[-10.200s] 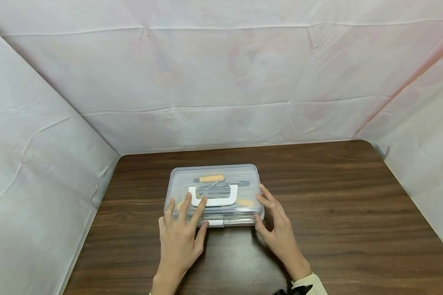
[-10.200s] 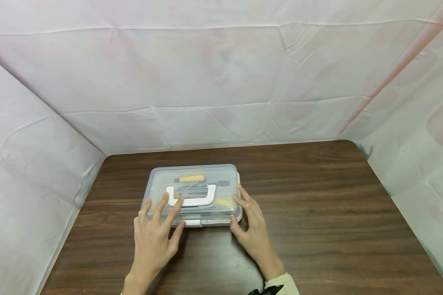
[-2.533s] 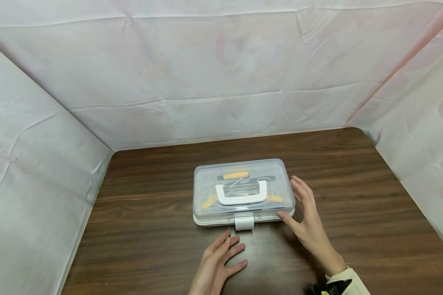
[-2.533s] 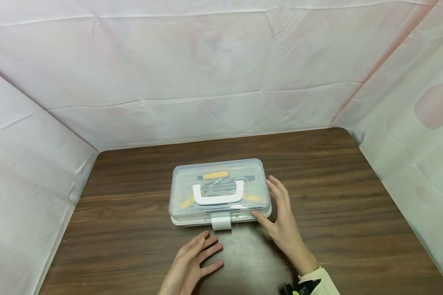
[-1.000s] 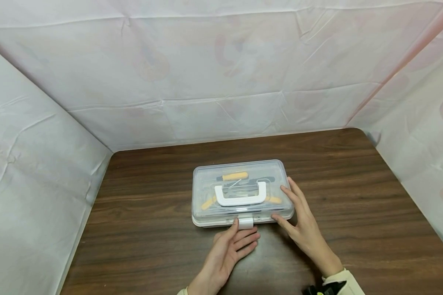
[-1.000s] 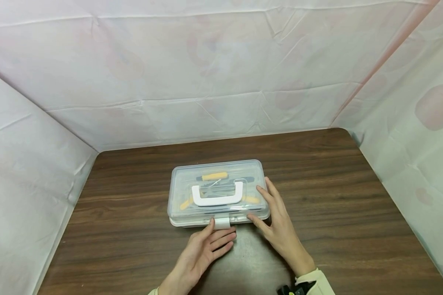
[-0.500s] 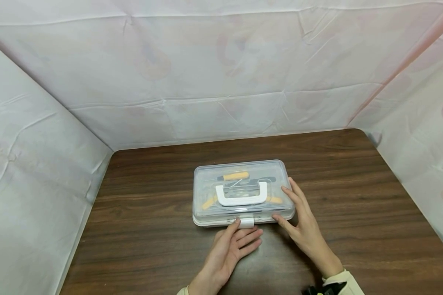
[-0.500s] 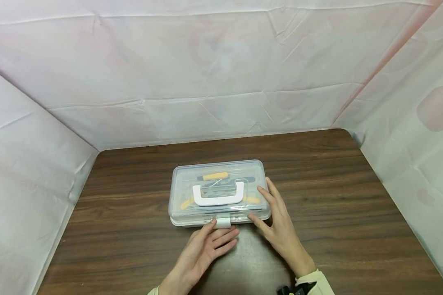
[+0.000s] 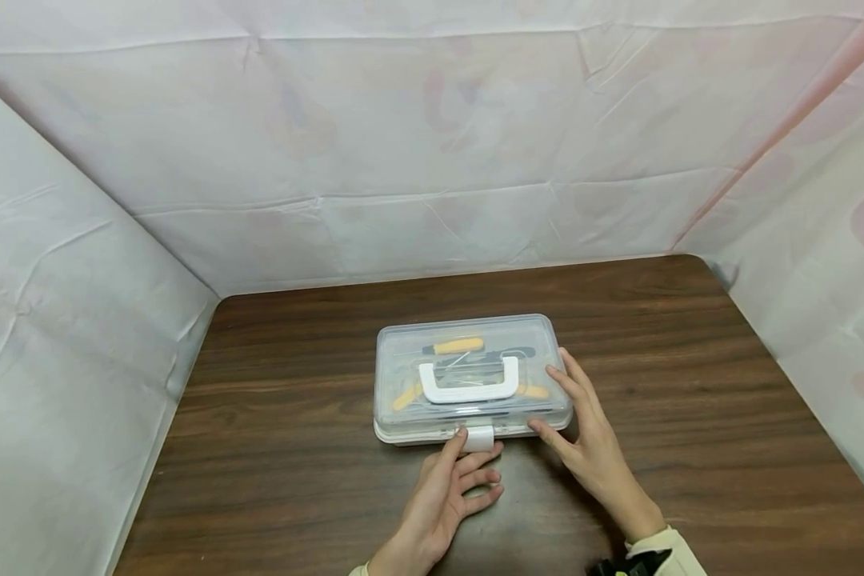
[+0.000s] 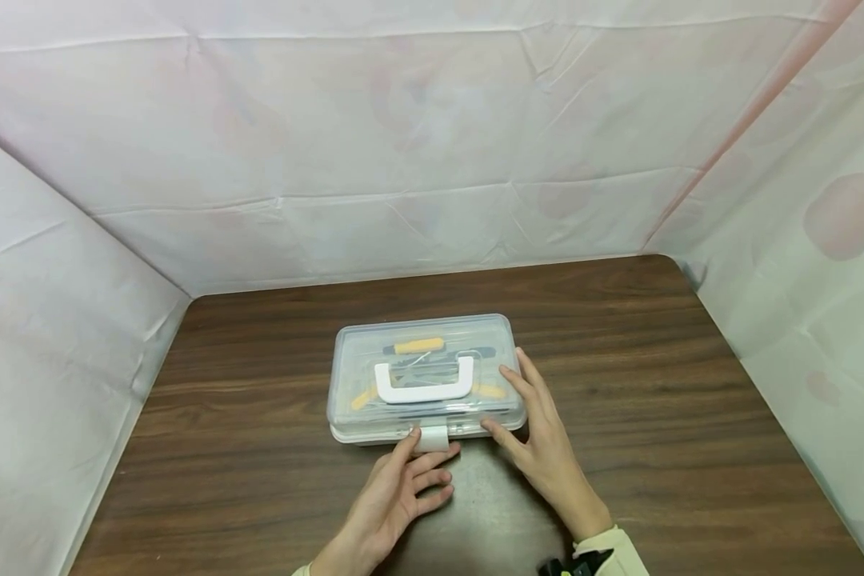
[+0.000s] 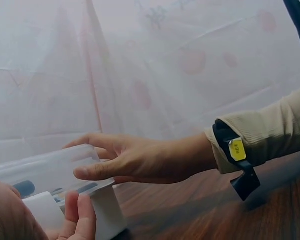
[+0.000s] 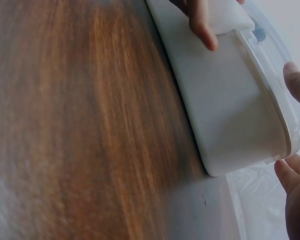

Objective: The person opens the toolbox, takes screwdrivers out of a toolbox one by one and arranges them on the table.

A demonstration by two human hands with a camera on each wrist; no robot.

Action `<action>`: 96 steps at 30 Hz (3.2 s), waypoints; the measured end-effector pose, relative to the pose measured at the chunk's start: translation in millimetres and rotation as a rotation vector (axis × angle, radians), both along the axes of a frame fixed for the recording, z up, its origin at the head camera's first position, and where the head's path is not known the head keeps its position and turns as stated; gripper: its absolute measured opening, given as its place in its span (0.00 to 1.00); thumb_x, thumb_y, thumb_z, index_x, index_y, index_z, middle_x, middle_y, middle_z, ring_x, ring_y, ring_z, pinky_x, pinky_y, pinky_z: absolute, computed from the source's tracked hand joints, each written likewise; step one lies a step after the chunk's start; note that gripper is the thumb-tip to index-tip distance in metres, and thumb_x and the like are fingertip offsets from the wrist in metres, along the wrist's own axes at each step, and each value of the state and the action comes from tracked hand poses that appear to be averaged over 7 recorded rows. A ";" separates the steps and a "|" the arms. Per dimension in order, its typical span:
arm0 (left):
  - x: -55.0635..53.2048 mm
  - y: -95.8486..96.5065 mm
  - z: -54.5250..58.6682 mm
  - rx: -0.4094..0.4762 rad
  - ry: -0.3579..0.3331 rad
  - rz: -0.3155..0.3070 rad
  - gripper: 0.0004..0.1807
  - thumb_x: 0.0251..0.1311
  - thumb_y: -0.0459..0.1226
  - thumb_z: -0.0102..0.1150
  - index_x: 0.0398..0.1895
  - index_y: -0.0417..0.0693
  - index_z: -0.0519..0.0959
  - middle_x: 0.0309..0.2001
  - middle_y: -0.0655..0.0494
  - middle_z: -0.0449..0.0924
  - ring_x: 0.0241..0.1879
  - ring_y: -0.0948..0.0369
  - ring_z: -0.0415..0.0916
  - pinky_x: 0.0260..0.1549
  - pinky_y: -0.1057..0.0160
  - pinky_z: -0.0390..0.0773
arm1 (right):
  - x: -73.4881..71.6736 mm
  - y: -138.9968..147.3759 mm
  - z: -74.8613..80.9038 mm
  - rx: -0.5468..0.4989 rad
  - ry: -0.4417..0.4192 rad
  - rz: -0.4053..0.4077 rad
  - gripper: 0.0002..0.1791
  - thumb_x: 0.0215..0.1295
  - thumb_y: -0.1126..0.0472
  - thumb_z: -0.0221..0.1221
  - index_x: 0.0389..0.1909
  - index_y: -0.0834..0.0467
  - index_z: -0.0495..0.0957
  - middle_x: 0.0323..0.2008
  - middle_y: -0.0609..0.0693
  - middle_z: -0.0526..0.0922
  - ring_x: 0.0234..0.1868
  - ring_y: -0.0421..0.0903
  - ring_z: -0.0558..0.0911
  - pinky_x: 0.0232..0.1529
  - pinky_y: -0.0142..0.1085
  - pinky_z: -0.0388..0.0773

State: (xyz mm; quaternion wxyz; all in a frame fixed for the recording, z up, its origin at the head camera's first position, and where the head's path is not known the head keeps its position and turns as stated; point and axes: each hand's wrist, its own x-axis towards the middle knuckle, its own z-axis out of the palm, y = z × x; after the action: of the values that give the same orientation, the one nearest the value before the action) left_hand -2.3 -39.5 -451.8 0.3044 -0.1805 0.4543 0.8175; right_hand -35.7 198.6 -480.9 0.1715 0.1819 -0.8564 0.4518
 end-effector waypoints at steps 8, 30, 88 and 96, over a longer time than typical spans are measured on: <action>2.7 -0.9 1.6 -0.014 0.029 -0.023 0.36 0.77 0.57 0.49 0.71 0.37 0.61 0.67 0.35 0.78 0.35 0.63 0.84 0.45 0.56 0.89 | -1.0 0.8 -2.3 -0.009 0.019 0.002 0.52 0.48 0.75 0.76 0.76 0.62 0.65 0.82 0.63 0.54 0.83 0.40 0.54 0.78 0.21 0.52; 12.4 -7.2 -5.2 -0.013 0.119 -0.013 0.19 0.78 0.43 0.50 0.62 0.41 0.73 0.57 0.45 0.82 0.45 0.56 0.87 0.51 0.48 0.87 | -1.7 0.7 -3.6 -0.012 0.022 -0.003 0.51 0.48 0.74 0.77 0.75 0.62 0.65 0.82 0.63 0.55 0.83 0.39 0.54 0.77 0.21 0.52; -5.5 -21.4 -40.2 -1.592 1.036 -0.096 0.07 0.48 0.43 0.81 0.21 0.65 0.89 0.20 0.71 0.85 0.20 0.66 0.82 0.17 0.62 0.75 | 1.6 -3.2 -3.9 -0.054 -0.023 -0.026 0.50 0.49 0.76 0.76 0.75 0.62 0.66 0.83 0.59 0.54 0.84 0.40 0.54 0.78 0.22 0.52; -0.3 -48.3 -33.5 -1.589 0.949 -0.043 0.07 0.47 0.43 0.82 0.24 0.62 0.89 0.18 0.73 0.77 0.22 0.69 0.74 0.23 0.62 0.73 | 0.0 -2.6 -4.8 -0.050 -0.017 -0.024 0.50 0.49 0.76 0.76 0.75 0.61 0.66 0.83 0.60 0.54 0.84 0.40 0.54 0.78 0.22 0.52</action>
State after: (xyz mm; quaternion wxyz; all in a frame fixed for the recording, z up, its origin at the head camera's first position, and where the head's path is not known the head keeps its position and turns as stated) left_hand -2.5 -87.8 -485.3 -0.1115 0.0260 0.9620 0.2481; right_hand -35.8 196.0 -485.7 0.1739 0.1635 -0.8483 0.4727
